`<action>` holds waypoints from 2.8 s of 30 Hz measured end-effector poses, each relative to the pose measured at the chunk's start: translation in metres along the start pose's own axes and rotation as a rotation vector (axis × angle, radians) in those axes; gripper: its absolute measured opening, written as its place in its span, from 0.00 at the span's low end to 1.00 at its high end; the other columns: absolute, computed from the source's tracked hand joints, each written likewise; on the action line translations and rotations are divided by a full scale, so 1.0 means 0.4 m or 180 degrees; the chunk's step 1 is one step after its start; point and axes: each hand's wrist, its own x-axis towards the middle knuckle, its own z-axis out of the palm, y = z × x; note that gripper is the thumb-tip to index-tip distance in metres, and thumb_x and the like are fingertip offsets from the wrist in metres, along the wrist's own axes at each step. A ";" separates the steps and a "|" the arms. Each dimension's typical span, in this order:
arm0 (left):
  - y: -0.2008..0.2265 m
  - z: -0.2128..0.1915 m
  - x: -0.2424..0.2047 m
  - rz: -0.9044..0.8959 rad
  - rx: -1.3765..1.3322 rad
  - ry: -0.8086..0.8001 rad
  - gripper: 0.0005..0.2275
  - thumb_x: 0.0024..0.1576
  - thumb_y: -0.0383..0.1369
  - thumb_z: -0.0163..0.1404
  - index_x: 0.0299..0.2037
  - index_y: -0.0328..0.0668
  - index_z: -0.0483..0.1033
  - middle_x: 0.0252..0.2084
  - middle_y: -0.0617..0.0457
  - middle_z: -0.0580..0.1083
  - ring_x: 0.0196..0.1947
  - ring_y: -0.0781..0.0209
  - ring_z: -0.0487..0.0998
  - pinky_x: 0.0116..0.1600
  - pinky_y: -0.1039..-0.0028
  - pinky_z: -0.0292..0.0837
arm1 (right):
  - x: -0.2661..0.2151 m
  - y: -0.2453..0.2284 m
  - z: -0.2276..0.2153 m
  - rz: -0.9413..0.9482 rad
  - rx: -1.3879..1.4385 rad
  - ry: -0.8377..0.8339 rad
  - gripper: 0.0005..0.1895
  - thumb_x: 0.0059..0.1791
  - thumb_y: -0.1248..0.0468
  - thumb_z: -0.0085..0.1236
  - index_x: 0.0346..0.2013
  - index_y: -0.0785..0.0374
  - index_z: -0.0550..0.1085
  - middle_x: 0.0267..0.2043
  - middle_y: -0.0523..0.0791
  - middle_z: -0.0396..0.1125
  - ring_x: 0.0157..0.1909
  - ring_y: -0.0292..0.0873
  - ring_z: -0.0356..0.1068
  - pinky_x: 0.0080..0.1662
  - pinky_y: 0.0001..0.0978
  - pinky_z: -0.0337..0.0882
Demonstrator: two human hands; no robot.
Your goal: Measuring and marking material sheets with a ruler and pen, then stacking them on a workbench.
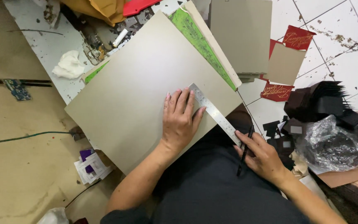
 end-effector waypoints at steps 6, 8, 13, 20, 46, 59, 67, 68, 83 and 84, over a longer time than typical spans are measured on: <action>-0.002 0.004 -0.001 0.0015 0.0046 -0.0030 0.23 0.60 0.46 0.58 0.56 0.33 0.78 0.59 0.40 0.74 0.61 0.40 0.74 0.69 0.48 0.61 | 0.018 -0.005 -0.007 -0.0076 -0.0073 -0.0022 0.22 0.44 0.66 0.67 0.53 0.60 0.79 0.37 0.48 0.74 0.31 0.52 0.76 0.27 0.37 0.73; 0.000 0.004 -0.003 0.0019 0.0041 -0.0055 0.23 0.60 0.45 0.58 0.57 0.33 0.77 0.59 0.40 0.74 0.61 0.40 0.74 0.70 0.48 0.60 | 0.010 0.000 -0.006 -0.0041 -0.0011 -0.0037 0.22 0.45 0.67 0.66 0.54 0.62 0.79 0.37 0.49 0.73 0.31 0.55 0.75 0.27 0.39 0.73; -0.002 0.005 -0.001 0.0030 0.0085 -0.0071 0.23 0.61 0.45 0.58 0.58 0.33 0.77 0.60 0.39 0.74 0.62 0.39 0.74 0.70 0.48 0.59 | 0.008 0.003 -0.007 -0.0072 -0.0075 -0.0029 0.21 0.45 0.65 0.66 0.54 0.60 0.79 0.39 0.48 0.74 0.30 0.52 0.75 0.25 0.39 0.71; -0.002 0.006 -0.002 0.0032 0.0136 -0.0068 0.23 0.60 0.46 0.58 0.58 0.34 0.77 0.60 0.40 0.74 0.62 0.40 0.74 0.71 0.48 0.58 | 0.009 0.011 -0.005 -0.0122 -0.0054 -0.0048 0.21 0.45 0.65 0.66 0.54 0.61 0.79 0.39 0.48 0.74 0.28 0.51 0.75 0.24 0.38 0.71; -0.009 0.009 -0.007 0.0012 0.0057 -0.0020 0.24 0.58 0.46 0.59 0.56 0.34 0.78 0.59 0.40 0.74 0.61 0.40 0.74 0.69 0.47 0.62 | 0.008 0.014 -0.005 -0.0327 -0.0522 -0.0087 0.24 0.42 0.63 0.68 0.54 0.57 0.80 0.37 0.46 0.73 0.27 0.49 0.75 0.24 0.39 0.72; 0.068 -0.317 -0.263 -0.1794 -0.1485 -0.0245 0.16 0.59 0.38 0.57 0.54 0.39 0.77 0.49 0.47 0.81 0.43 0.55 0.83 0.47 0.65 0.80 | 0.192 -0.048 -0.023 -0.1839 0.0232 -0.1644 0.26 0.57 0.60 0.42 0.68 0.69 0.62 0.36 0.52 0.61 0.29 0.49 0.63 0.30 0.36 0.66; 0.045 -0.340 -0.479 -0.3437 -0.2848 0.2734 0.10 0.62 0.23 0.53 0.51 0.28 0.69 0.32 0.44 0.79 0.30 0.58 0.84 0.37 0.67 0.84 | 0.301 -0.167 0.103 -0.3472 0.0121 -0.1497 0.20 0.55 0.66 0.42 0.58 0.64 0.75 0.35 0.51 0.65 0.30 0.53 0.70 0.31 0.38 0.73; 0.047 -0.338 -0.489 -0.3480 -0.2797 0.2816 0.10 0.62 0.23 0.53 0.51 0.28 0.69 0.32 0.44 0.79 0.30 0.58 0.84 0.37 0.67 0.84 | 0.323 -0.162 0.106 -0.3536 0.0168 -0.1555 0.20 0.55 0.66 0.42 0.58 0.64 0.75 0.35 0.51 0.65 0.30 0.53 0.70 0.31 0.38 0.73; 0.063 -0.280 -0.537 -0.3853 -0.0714 0.2016 0.14 0.56 0.33 0.66 0.46 0.33 0.80 0.32 0.46 0.73 0.31 0.55 0.79 0.32 0.71 0.78 | 0.366 -0.055 0.169 -0.2786 -0.0505 -0.1774 0.23 0.46 0.63 0.53 0.56 0.50 0.76 0.43 0.45 0.65 0.46 0.51 0.66 0.50 0.42 0.64; 0.066 -0.275 -0.536 -0.3791 -0.0654 0.2045 0.13 0.55 0.32 0.66 0.45 0.34 0.80 0.32 0.47 0.74 0.30 0.56 0.79 0.32 0.72 0.77 | 0.365 -0.050 0.165 -0.2745 -0.0450 -0.1816 0.24 0.45 0.63 0.51 0.57 0.50 0.76 0.43 0.45 0.65 0.46 0.52 0.65 0.50 0.42 0.64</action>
